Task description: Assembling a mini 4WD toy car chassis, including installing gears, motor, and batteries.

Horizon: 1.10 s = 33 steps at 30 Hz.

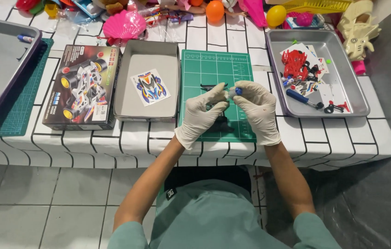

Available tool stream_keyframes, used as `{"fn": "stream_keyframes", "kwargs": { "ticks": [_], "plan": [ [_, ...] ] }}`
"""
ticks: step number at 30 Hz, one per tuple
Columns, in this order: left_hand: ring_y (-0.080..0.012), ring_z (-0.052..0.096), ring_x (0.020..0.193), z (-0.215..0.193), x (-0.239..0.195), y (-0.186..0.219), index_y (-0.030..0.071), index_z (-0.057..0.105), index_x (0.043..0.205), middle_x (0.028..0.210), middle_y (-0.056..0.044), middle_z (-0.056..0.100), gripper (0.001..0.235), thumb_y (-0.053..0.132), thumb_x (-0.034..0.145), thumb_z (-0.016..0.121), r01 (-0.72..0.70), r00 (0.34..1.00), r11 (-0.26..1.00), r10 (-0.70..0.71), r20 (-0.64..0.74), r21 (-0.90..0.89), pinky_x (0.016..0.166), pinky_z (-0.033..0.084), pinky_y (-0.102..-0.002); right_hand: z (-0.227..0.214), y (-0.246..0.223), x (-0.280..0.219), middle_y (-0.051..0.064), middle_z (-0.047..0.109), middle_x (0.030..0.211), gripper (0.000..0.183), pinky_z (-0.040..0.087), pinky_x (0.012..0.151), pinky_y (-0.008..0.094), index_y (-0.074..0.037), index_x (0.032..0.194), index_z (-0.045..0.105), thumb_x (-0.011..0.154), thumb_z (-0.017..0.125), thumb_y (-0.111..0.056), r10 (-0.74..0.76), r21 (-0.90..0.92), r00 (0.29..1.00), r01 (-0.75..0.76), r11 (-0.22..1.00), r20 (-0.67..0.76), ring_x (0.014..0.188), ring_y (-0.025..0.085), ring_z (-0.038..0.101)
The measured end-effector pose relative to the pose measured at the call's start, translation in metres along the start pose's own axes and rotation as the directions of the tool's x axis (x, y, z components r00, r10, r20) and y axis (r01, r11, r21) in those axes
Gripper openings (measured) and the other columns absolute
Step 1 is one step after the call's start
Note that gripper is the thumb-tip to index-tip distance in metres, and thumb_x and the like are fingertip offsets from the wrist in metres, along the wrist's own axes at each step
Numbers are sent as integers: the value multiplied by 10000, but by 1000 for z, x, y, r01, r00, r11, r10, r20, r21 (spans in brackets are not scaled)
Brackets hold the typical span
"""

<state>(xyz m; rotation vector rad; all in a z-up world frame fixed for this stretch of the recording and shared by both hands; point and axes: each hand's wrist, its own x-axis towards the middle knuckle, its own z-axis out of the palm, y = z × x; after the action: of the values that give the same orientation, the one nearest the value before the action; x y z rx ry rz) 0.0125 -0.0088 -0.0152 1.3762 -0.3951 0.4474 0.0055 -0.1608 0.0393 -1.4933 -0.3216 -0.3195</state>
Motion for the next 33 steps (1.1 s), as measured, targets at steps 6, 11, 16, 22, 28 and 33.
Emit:
{"fn": "stream_keyframes", "kwargs": {
  "ticks": [6, 11, 16, 22, 28, 33],
  "plan": [
    [-198, 784, 940, 6, 1, 18, 111, 752, 1223, 966, -113, 812, 449, 69, 804, 908, 60, 998, 998, -59, -27, 29, 899, 607, -305, 3, 2, 4, 222, 728, 1054, 286, 652, 794, 329, 13, 1030, 685, 808, 829, 124, -43, 43, 999, 42, 998, 30, 937, 238, 765],
    [-130, 772, 830, -2, 2, 10, 106, 809, 1034, 848, -87, 806, 264, 126, 796, 922, 132, 989, 991, -129, -65, 31, 828, 602, -294, 3, -2, 3, 168, 735, 1018, 284, 642, 799, 305, -14, 1068, 694, 842, 827, 97, -20, -18, 999, 20, 1000, 43, 912, 186, 757],
    [-135, 755, 888, 0, 3, 16, 115, 775, 1171, 928, -102, 809, 379, 116, 816, 906, 78, 996, 996, -77, -49, 31, 874, 587, -321, 1, 0, 1, 132, 739, 993, 305, 635, 787, 309, -17, 1080, 700, 829, 832, 96, 12, -63, 998, -8, 998, 68, 893, 174, 752],
    [-121, 740, 776, 6, 5, 16, 91, 830, 976, 793, -106, 797, 227, 116, 773, 928, 88, 988, 994, -78, -135, 70, 783, 590, -277, -1, 2, 3, 116, 750, 960, 262, 602, 794, 287, -20, 1080, 713, 857, 838, 36, 55, -114, 991, -41, 993, 119, 865, 137, 727],
    [-66, 707, 674, 9, 10, 25, 98, 828, 877, 697, -70, 772, 160, 131, 754, 923, 149, 969, 989, -147, -198, -4, 688, 579, -226, -8, -1, 14, 152, 735, 1000, 335, 601, 805, 344, -17, 1138, 738, 835, 873, 36, -143, -249, 960, 204, 947, 241, 907, 236, 739],
    [-51, 580, 692, 10, 10, 31, 50, 807, 757, 568, -71, 696, 132, 139, 771, 904, 205, 957, 978, -194, -217, 27, 629, 552, -233, -18, -11, 35, 191, 736, 1024, 212, 578, 815, 410, -41, 1061, 779, 866, 860, -20, -205, -307, 842, 394, 866, 499, 913, 309, 721]
  ]
}}
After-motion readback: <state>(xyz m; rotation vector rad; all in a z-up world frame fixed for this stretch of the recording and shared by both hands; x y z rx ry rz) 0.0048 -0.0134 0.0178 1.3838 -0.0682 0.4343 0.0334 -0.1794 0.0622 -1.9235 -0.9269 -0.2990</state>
